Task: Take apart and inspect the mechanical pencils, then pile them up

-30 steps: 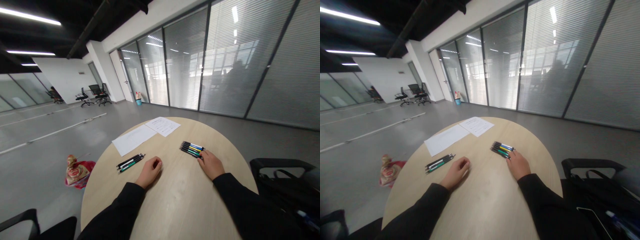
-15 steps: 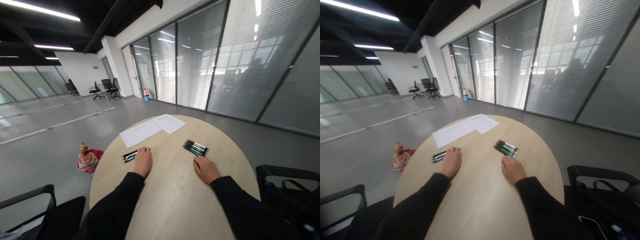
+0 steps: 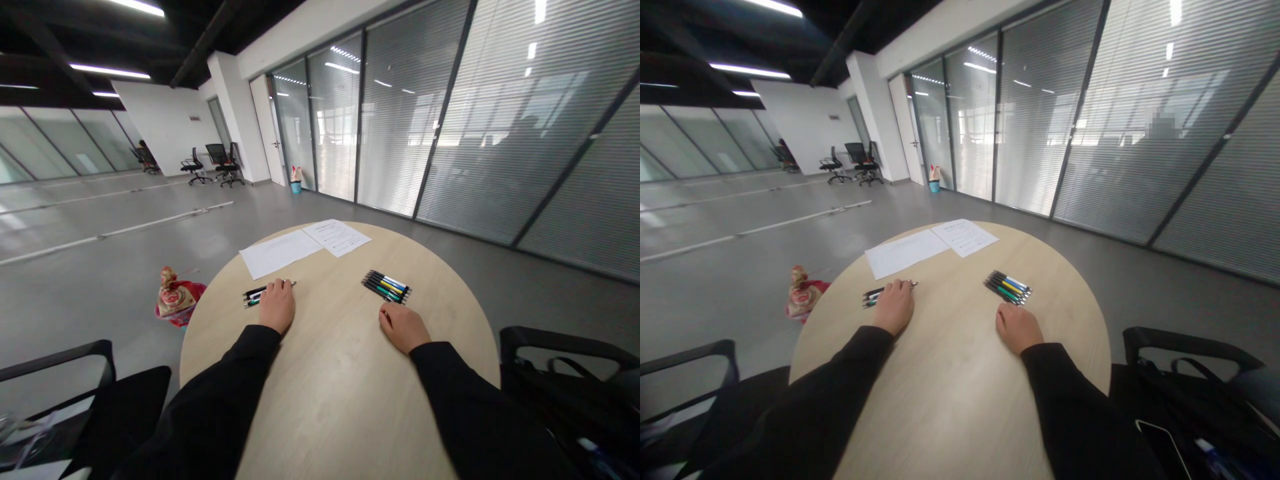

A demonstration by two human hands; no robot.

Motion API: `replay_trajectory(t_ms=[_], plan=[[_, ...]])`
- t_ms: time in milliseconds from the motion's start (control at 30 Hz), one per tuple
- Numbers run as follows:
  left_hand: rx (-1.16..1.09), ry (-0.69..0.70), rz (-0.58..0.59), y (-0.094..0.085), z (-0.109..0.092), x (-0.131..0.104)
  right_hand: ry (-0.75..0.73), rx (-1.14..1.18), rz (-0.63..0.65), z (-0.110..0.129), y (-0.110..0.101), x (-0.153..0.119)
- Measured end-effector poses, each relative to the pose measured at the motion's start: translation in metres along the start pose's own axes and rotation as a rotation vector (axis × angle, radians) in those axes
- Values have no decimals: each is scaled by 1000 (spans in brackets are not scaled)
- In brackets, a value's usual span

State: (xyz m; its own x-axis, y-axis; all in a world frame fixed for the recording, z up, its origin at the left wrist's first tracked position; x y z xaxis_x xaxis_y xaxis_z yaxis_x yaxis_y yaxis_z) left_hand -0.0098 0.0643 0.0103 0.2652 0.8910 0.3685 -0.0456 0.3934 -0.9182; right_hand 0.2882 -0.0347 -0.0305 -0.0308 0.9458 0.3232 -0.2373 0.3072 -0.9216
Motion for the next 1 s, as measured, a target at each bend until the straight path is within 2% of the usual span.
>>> replay_trajectory(t_ms=[700, 833, 1000], plan=[[-100, 3, 9, 9, 5, 5, -3, -36, -10, 4, -2, 2], [-204, 22, 39, 11, 5, 4, -39, -44, -5, 6, -2, 4], [-466, 29, 60, 6, -4, 3, -21, -19, 0, 3, -5, 6]])
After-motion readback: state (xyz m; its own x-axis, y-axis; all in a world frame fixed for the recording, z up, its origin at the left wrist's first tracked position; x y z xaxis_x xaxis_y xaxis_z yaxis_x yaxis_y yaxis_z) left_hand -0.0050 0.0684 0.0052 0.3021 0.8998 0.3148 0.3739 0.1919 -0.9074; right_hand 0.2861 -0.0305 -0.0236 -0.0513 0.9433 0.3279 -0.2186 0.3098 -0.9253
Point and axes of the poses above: each hand's wrist, its own x-axis towards the middle knuckle, its own y-axis out of the palm, z = x × y, the point moved 5 cm from there along x, towards the middle knuckle, and after that the axes turned 2 degrees about -z, right-handed, at the moved point
